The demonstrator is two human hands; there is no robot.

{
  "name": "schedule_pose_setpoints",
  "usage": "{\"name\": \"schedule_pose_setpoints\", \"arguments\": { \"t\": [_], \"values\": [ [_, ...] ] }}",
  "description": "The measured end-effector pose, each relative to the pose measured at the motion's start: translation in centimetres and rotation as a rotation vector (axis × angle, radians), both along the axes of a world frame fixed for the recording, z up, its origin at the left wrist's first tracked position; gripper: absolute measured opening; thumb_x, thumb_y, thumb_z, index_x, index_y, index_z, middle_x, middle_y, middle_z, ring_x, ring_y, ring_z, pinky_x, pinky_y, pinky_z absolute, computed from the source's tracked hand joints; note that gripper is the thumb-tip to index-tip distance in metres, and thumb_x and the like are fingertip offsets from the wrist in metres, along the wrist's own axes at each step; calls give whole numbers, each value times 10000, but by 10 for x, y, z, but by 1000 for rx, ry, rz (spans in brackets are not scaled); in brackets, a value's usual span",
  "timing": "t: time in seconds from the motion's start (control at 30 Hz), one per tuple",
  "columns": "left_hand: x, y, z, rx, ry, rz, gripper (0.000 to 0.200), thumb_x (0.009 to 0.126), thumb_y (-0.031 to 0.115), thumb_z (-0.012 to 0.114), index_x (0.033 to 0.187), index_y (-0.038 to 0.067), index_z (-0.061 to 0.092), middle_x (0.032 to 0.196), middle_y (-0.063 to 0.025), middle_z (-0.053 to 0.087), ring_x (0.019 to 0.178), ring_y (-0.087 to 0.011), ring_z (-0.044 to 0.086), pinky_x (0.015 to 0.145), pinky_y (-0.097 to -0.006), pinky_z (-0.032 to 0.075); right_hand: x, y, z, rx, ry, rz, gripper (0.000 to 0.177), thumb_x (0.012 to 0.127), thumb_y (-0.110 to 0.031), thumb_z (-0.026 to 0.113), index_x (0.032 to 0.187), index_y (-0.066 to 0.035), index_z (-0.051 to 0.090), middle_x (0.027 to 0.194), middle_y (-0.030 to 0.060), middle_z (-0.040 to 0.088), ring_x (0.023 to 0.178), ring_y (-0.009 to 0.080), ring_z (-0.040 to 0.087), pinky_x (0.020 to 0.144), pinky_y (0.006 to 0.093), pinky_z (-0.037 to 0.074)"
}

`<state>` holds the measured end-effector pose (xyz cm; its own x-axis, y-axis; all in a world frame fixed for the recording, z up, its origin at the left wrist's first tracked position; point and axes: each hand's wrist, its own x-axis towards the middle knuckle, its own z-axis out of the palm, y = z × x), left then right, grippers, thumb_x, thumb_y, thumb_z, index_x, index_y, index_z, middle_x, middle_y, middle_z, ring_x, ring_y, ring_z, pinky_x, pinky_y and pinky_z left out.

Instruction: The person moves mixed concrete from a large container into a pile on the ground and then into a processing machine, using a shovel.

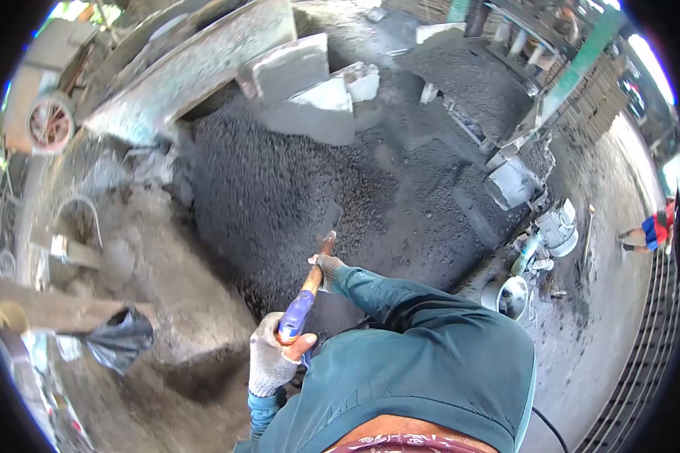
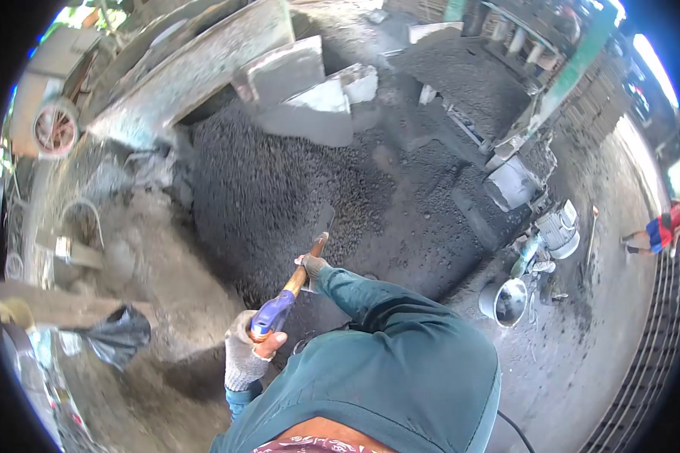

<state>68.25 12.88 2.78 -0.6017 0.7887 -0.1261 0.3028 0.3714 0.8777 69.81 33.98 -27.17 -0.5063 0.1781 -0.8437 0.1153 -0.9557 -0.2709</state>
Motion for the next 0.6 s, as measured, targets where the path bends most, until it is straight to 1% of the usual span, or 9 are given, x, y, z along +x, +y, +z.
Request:
{"name": "schedule_pose_setpoints", "arguments": {
  "t": [0.1,0.2,0.3,0.33,0.37,0.47,0.5,0.57,0.6],
  "values": [
    [-10,42,13,1,31,-147,472,800,352,813,1007,-24,616,812,-100,634,736,-173,617,682,-334,512,-6,46,-12,-5,49,-96,233,816,-180,751,928,-183,546,838,28,572,720,236,574,655,467,521],
    [-22,72,-9,244,-581,-199,393,871,311,748,1046,-13,611,838,-79,644,764,-177,640,694,-332,528,6,95,1,96,113,-45,176,807,-147,732,857,-143,564,757,35,559,651,221,554,607,434,511],
    [-50,160,-85,464,-686,-37,445,938,421,639,1110,14,585,939,-61,635,831,-155,633,694,-346,533,18,160,22,128,38,-35,151,812,-230,735,877,-139,635,762,48,589,709,224,597,612,415,509],
    [-57,196,-110,296,-670,42,473,929,443,644,1123,17,577,961,-58,622,859,-171,621,716,-372,527,28,190,7,417,242,166,190,806,-270,735,882,-120,648,783,55,609,720,227,613,614,404,503],
    [-62,230,-134,132,-650,114,501,920,465,648,1136,20,569,983,-56,610,887,-186,609,738,-399,521,45,195,48,560,181,303,251,810,-303,712,910,-79,661,817,67,633,760,226,622,671,395,497],
    [-63,344,-159,-197,-1381,53,414,922,439,633,1126,85,569,944,-60,598,814,-207,599,706,-427,525,95,212,159,872,23,694,514,812,-379,665,1116,35,668,988,123,693,950,221,630,846,355,480],
    [-52,373,-147,-221,-1504,36,317,932,398,621,1097,131,576,925,-60,597,773,-194,596,699,-451,537,114,197,202,1137,-23,671,570,821,-342,664,1243,38,615,1086,144,682,984,216,626,848,318,488],
    [-80,456,-258,53,-1522,126,182,932,297,612,950,128,545,751,-40,567,637,-204,551,678,-444,525,178,161,266,1435,73,405,472,895,-288,633,1309,-63,594,993,107,682,879,181,641,753,304,496],
    [-76,479,-250,45,-1539,144,148,923,247,601,890,130,518,682,-29,536,591,-205,521,663,-425,513,202,133,293,1206,78,64,476,921,-272,609,1325,-23,572,1044,92,681,894,160,646,775,281,512]
  ]
}}
